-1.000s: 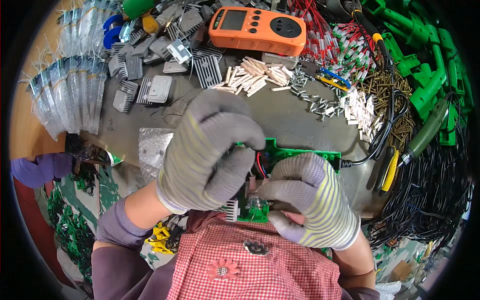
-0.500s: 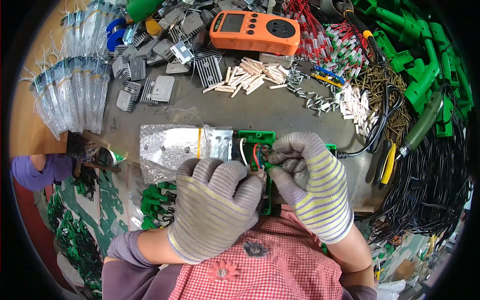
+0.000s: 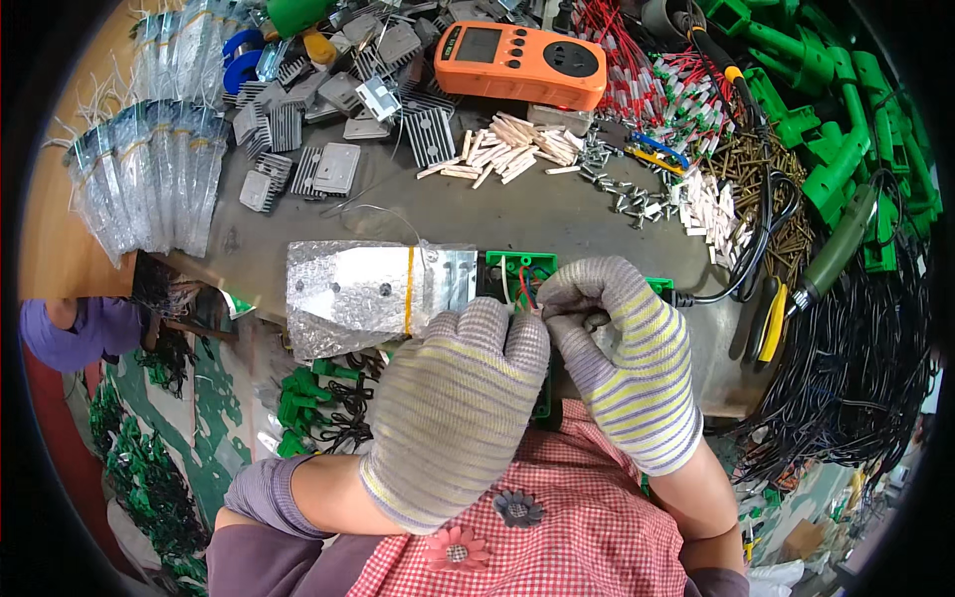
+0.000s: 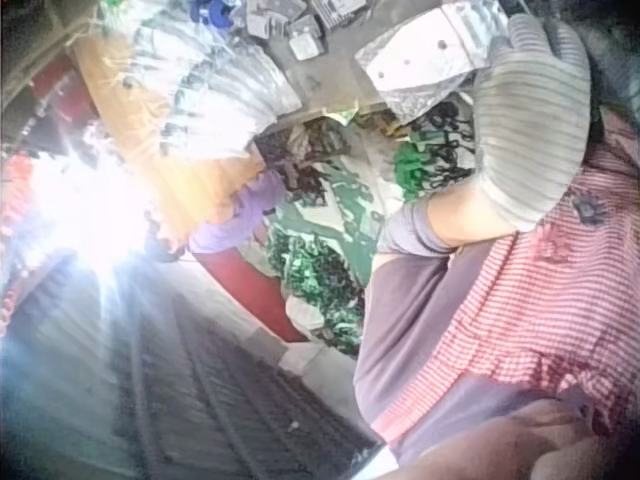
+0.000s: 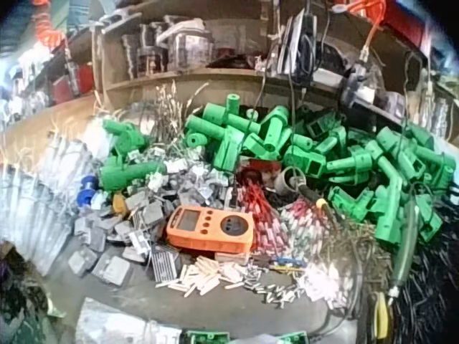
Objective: Assembling the internal components, including wiring and soldering, into the plastic housing of a handheld power tool.
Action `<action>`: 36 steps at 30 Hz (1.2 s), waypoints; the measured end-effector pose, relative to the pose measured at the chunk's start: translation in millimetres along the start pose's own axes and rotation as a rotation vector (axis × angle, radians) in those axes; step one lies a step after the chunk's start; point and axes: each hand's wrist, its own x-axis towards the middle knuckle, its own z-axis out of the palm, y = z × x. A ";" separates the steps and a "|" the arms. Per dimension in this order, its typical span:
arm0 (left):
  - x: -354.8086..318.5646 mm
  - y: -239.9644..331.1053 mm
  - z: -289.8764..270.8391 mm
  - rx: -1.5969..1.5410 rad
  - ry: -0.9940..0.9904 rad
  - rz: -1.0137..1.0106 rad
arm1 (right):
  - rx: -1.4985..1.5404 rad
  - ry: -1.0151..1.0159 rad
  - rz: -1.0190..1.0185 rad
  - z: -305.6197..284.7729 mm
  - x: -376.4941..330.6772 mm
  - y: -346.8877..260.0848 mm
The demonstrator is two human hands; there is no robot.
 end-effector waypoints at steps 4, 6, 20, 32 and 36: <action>-7.2 -10.4 -0.2 -0.180 0.014 -0.006 | 0.103 0.051 0.028 4.3 -0.2 -3.9; -9.5 -16.5 4.3 -0.215 0.045 0.023 | 0.101 0.061 0.041 4.2 0.5 -4.1; -25.9 -49.1 19.7 -0.533 0.133 0.216 | -0.385 -0.127 -0.197 1.6 -16.4 -13.9; -29.8 -40.8 23.6 -0.553 0.182 0.133 | -0.205 0.029 -0.376 0.7 -11.2 3.9; -27.9 -43.0 24.8 -0.556 0.239 0.202 | -0.188 0.066 -0.386 5.1 -10.8 6.0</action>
